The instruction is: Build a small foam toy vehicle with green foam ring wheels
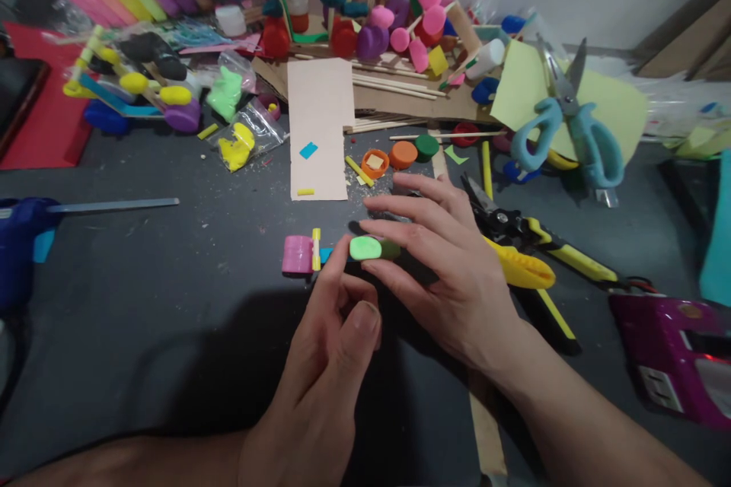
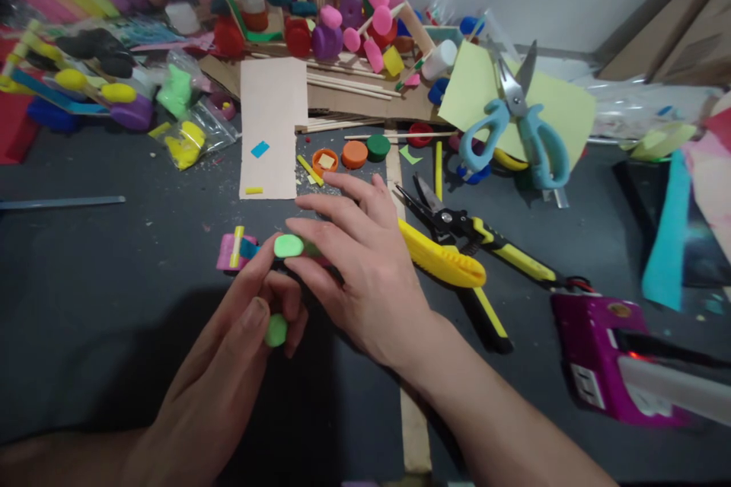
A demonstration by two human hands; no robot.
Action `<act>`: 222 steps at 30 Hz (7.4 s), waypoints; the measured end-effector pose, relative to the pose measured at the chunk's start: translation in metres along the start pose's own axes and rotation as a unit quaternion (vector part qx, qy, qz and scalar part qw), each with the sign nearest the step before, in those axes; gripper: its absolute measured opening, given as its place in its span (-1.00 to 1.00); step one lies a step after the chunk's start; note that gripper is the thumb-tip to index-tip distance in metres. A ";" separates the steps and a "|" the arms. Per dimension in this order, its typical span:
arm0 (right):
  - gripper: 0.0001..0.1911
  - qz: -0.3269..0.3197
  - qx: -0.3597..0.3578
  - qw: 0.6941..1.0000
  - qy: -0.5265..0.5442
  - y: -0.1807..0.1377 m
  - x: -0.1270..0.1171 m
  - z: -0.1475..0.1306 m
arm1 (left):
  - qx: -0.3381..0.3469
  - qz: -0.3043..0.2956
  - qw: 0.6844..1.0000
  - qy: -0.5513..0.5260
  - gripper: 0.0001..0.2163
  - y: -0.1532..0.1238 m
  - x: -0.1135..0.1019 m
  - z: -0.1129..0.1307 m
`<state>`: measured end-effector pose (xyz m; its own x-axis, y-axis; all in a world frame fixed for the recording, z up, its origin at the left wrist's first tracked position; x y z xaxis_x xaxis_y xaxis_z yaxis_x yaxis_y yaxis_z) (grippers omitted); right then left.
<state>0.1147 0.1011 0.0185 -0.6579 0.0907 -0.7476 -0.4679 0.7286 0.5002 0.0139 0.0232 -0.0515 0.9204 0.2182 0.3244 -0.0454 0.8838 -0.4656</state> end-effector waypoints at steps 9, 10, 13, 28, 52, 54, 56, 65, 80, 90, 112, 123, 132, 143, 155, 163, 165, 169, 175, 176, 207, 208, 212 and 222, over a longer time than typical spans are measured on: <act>-0.83 0.011 -0.015 1.000 -0.016 -0.001 -0.001 -0.002 | -0.010 0.018 1.000 -0.004 -0.51 -0.003 -0.009 -0.007; -0.83 0.011 -0.016 1.000 -0.016 -0.001 -0.001 -0.002 | -0.006 0.016 1.000 -0.003 -0.52 -0.002 -0.009 -0.006; -0.82 0.013 -0.018 1.000 -0.015 -0.001 -0.002 -0.002 | -0.002 0.006 1.000 -0.004 -0.52 -0.001 -0.007 -0.004; -0.86 0.004 -0.014 1.000 -0.014 -0.002 -0.004 0.001 | 0.018 0.013 1.000 0.012 -0.53 -0.001 0.003 0.007; -0.83 -0.005 0.001 1.000 -0.008 -0.003 -0.006 0.005 | -0.002 0.021 1.000 -0.002 -0.42 0.001 0.001 0.004; -0.84 -0.007 0.000 1.000 -0.010 -0.003 -0.005 0.004 | -0.005 0.010 1.000 0.002 -0.43 0.001 0.002 0.003; -0.84 -0.003 -0.006 1.000 -0.012 -0.002 -0.004 0.003 | 0.009 0.003 1.000 -0.001 -0.46 0.001 0.004 0.005; -0.88 0.006 -0.011 1.000 -0.013 -0.001 -0.004 0.001 | 0.007 0.017 1.000 0.022 -0.45 0.004 0.001 0.007; -0.91 0.005 -0.010 1.000 -0.022 -0.001 -0.003 0.001 | -0.012 0.005 1.000 0.001 -0.47 0.006 0.006 0.004; -0.91 0.005 -0.014 1.000 -0.023 -0.001 -0.003 -0.002 | 0.002 0.005 1.000 0.022 -0.56 0.005 0.006 0.007; -0.82 0.039 -0.011 0.998 -0.042 0.002 0.001 -0.013 | 0.017 -0.026 0.999 0.029 -0.93 0.008 0.013 0.014; -0.88 0.043 -0.022 0.998 -0.050 0.000 0.002 -0.016 | 0.016 -0.055 0.998 0.019 -0.98 0.009 0.016 0.012; -0.84 0.047 -0.017 0.998 -0.039 -0.001 0.000 -0.013 | -0.015 -0.015 1.000 0.007 -0.86 0.007 0.010 0.006; -0.88 0.030 -0.022 0.998 -0.052 -0.003 -0.007 -0.008 | -0.038 -0.013 0.999 0.014 -0.71 0.008 0.010 0.006; -0.72 -0.019 -0.014 0.997 -0.077 -0.016 -0.008 -0.012 | -0.032 0.020 0.999 -0.006 -0.35 0.003 0.004 0.003; -0.61 -0.040 -0.010 0.995 -0.088 -0.024 0.000 -0.021 | -0.067 0.008 0.996 -0.064 -0.30 0.002 0.010 -0.001; -0.60 -0.041 -0.009 0.996 -0.082 -0.025 0.002 -0.022 | -0.065 0.005 0.996 -0.061 -0.31 0.002 0.009 -0.002; -0.60 -0.042 -0.013 0.997 -0.069 -0.027 0.004 -0.022 | -0.065 0.001 0.996 -0.056 -0.31 0.002 0.009 -0.002; -0.57 -0.062 -0.002 0.995 -0.075 -0.029 0.005 -0.021 | -0.069 0.007 0.996 -0.049 -0.32 0.003 0.008 -0.002; -0.57 -0.059 0.002 0.995 -0.082 -0.029 0.005 -0.021 | -0.066 0.011 0.997 -0.049 -0.33 0.003 0.008 -0.001; -0.81 0.056 0.101 0.993 -0.022 -0.013 -0.033 0.018 | 0.001 0.003 0.999 0.043 -0.90 0.007 0.002 0.007; -0.80 0.061 0.101 0.993 -0.017 -0.013 -0.034 0.018 | -0.006 0.011 0.999 0.048 -0.87 0.008 0.003 0.008; -0.74 0.095 0.103 0.990 0.009 -0.011 -0.048 0.013 | -0.021 0.056 0.998 0.027 -0.85 0.008 0.005 0.012; -0.85 0.041 0.100 0.993 0.044 -0.011 -0.042 0.016 | -0.022 0.089 0.996 0.016 -0.79 0.006 0.004 0.012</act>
<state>0.1569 0.0996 0.0372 -0.7421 0.1020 -0.6624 -0.2902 0.8420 0.4548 0.0125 0.0337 -0.0434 0.9112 0.3553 0.2084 -0.1918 0.8139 -0.5485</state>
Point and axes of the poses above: each hand's wrist, its own y-axis towards the middle knuckle, its own x-axis out of the palm, z = x × y, the point moved 8 cm from there along y, towards the middle knuckle, and after that the axes turned 4 degrees about z, right-handed, at the moved point
